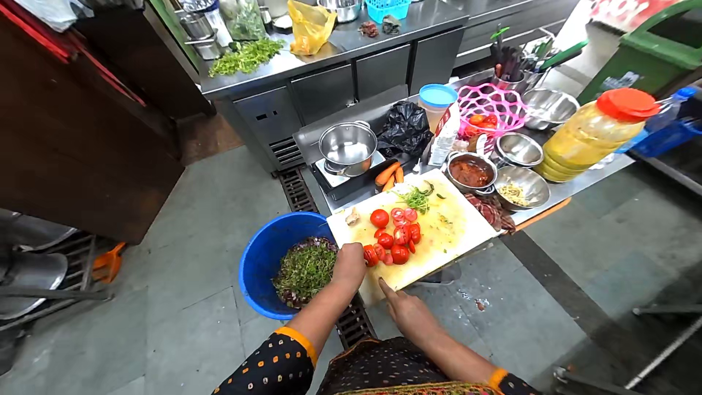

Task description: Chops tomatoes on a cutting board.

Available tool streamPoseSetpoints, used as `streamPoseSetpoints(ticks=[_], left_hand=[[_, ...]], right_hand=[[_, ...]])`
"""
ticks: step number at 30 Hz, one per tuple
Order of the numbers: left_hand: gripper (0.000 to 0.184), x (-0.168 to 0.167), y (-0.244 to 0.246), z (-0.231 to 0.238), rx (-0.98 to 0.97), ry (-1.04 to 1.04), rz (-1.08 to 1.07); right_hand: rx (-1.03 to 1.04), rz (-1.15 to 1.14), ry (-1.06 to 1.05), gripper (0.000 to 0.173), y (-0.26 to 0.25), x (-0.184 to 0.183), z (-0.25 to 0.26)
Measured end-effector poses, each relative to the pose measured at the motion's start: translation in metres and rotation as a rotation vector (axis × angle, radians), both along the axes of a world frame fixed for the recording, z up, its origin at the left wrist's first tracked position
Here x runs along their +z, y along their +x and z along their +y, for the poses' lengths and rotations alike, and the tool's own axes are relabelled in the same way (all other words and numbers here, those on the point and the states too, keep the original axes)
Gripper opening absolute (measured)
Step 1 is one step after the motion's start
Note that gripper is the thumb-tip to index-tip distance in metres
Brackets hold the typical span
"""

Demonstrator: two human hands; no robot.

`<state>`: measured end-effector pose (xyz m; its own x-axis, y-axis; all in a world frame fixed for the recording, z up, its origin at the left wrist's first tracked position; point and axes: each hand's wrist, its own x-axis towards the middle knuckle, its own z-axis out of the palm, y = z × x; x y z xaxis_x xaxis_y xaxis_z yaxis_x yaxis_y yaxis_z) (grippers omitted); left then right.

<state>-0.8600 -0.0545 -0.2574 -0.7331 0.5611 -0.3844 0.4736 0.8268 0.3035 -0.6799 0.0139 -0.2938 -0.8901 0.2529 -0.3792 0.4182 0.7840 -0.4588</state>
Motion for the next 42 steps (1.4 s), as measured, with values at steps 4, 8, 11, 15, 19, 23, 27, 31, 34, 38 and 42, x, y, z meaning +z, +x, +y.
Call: streamPoseSetpoints(ticks=[4, 8, 11, 15, 19, 23, 27, 31, 34, 38, 42], left_hand=[[0.010, 0.004, 0.002, 0.001, -0.007, -0.018, 0.011], [0.010, 0.005, 0.003, 0.002, -0.026, -0.028, 0.020], [0.013, 0.004, 0.002, -0.002, -0.010, -0.018, 0.010], [0.014, 0.004, 0.003, -0.004, 0.003, -0.004, -0.010], [0.011, 0.002, 0.007, -0.001, 0.021, -0.019, 0.001], [0.013, 0.000, 0.006, -0.003, 0.018, -0.009, 0.000], [0.013, -0.004, 0.004, -0.006, 0.053, 0.030, -0.005], [0.013, -0.003, 0.008, -0.004, 0.074, 0.011, -0.013], [0.010, -0.006, 0.004, -0.004, 0.085, 0.039, -0.009], [0.011, -0.015, 0.003, -0.012, 0.104, 0.107, -0.034], [0.022, -0.018, -0.009, -0.014, -0.053, 0.176, -0.006]], right_hand=[[-0.032, 0.121, 0.028, 0.052, 0.010, 0.015, -0.001], [0.010, 0.041, 0.018, 0.054, -0.036, 0.005, 0.002], [0.016, 0.016, 0.008, 0.055, -0.025, -0.003, 0.001], [-0.011, 0.055, 0.017, 0.053, 0.018, 0.007, -0.001], [0.023, 0.059, 0.028, 0.054, -0.015, 0.011, 0.000], [0.050, 0.020, 0.026, 0.056, -0.031, -0.005, 0.002], [0.023, 0.049, 0.006, 0.054, 0.016, 0.001, 0.001], [0.018, 0.100, 0.009, 0.053, -0.004, 0.009, -0.001], [0.043, 0.040, -0.003, 0.056, -0.041, 0.001, 0.002], [0.061, 0.038, -0.021, 0.056, -0.008, -0.007, -0.001], [0.067, 0.188, -0.040, 0.052, 0.057, -0.021, 0.016]])
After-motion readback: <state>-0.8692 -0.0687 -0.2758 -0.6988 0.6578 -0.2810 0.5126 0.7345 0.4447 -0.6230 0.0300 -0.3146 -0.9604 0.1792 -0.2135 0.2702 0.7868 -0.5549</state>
